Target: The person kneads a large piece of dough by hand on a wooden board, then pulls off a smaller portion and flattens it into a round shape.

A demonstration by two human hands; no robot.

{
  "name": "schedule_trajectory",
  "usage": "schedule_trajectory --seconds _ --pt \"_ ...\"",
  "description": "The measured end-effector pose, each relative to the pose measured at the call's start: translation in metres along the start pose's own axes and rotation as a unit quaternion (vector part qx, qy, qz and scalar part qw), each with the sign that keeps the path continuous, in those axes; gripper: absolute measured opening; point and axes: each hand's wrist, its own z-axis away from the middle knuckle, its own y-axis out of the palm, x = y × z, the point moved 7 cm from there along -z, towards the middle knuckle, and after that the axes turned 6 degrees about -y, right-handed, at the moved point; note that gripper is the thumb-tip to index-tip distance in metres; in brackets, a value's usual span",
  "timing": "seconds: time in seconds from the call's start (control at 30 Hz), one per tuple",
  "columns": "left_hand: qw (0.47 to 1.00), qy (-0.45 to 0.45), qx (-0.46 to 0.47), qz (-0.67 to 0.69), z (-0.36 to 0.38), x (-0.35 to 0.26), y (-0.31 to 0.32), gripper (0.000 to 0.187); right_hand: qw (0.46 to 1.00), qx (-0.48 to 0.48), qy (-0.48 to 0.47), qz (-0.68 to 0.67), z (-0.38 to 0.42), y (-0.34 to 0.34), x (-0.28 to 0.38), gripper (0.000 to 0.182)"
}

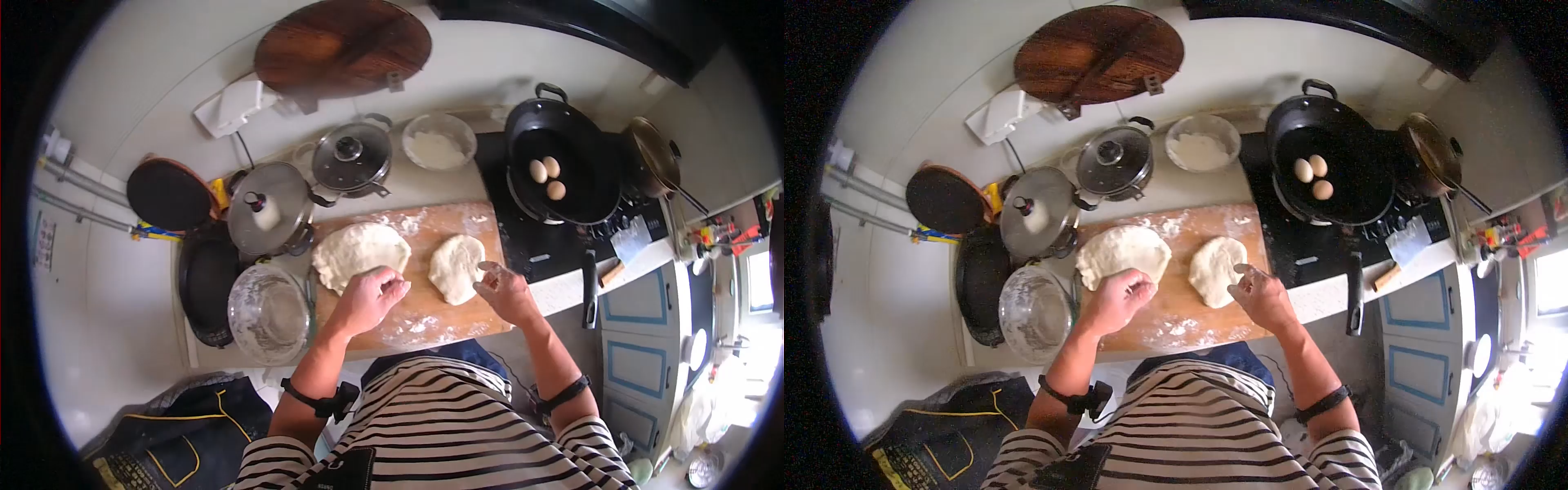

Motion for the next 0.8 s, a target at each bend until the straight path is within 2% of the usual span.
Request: schedule_trajectory --seconds 0.07,0.1,0.17,0.23,0.3,0.33,0.37,0.43,0.47,0.57,0.6,0.63,0.7,0.73,0.8 --pt "0.999 0.014 -0.031 0.035 -0.002 -0.016 -0.033 0.019 1.0 0.008 -0.027 -0.006 -0.02 -0.004 0.024 0.046" --pt "0.997 0.048 -0.047 0.028 -0.007 -0.02 -0.051 0.019 0.999 0.006 -0.05 0.004 -0.031 -0.006 0.036 0.046" --pt "0.989 0.008 -0.059 0.133 -0.016 -0.025 -0.088 0.017 0.995 0.0 -0.092 0.026 -0.05 -0.008 0.059 0.046" --pt "0.98 0.02 -0.078 0.18 -0.031 -0.037 -0.122 0.015 0.996 0.015 -0.081 0.026 -0.07 -0.003 0.074 0.046" --pt "0.985 0.026 -0.08 0.152 -0.06 -0.035 -0.147 0.019 0.995 0.056 -0.07 0.045 -0.1 0.012 0.076 0.047" --pt "0.985 0.014 -0.076 0.152 -0.078 -0.023 -0.156 0.019 0.994 0.089 -0.044 0.055 -0.114 0.021 0.077 0.051" --pt "0.983 -0.026 -0.082 0.164 -0.093 -0.015 -0.162 0.018 0.994 0.07 -0.061 0.054 -0.124 0.031 0.078 0.052" --pt "0.985 -0.047 -0.106 0.127 -0.131 0.023 -0.171 0.024 0.994 0.032 -0.096 0.051 -0.148 0.048 0.077 0.055" --pt "0.988 -0.064 -0.123 0.061 -0.145 0.039 -0.174 0.03 0.992 0.061 -0.112 0.02 -0.157 0.055 0.078 0.068" --pt "0.976 -0.099 -0.153 -0.117 -0.183 0.071 -0.173 0.059 0.996 0.062 -0.062 0.004 -0.172 0.07 0.087 0.081" --pt "0.968 -0.096 -0.173 -0.156 -0.188 0.069 -0.17 0.062 0.996 0.085 -0.035 -0.024 -0.172 0.069 0.096 0.09" --pt "0.957 -0.093 -0.194 -0.194 -0.194 0.067 -0.166 0.064 0.996 0.085 -0.029 -0.016 -0.175 0.07 0.101 0.091" --pt "0.952 -0.137 -0.182 -0.203 -0.207 0.068 -0.159 0.072 0.996 0.087 -0.016 -0.001 -0.18 0.073 0.106 0.093" --pt "0.947 -0.126 -0.185 -0.229 -0.213 0.064 -0.156 0.076 0.997 0.071 -0.032 0.01 -0.182 0.077 0.102 0.097" --pt "0.942 -0.113 -0.188 -0.255 -0.224 0.06 -0.155 0.079 0.995 0.103 -0.006 -0.001 -0.189 0.079 0.103 0.104"
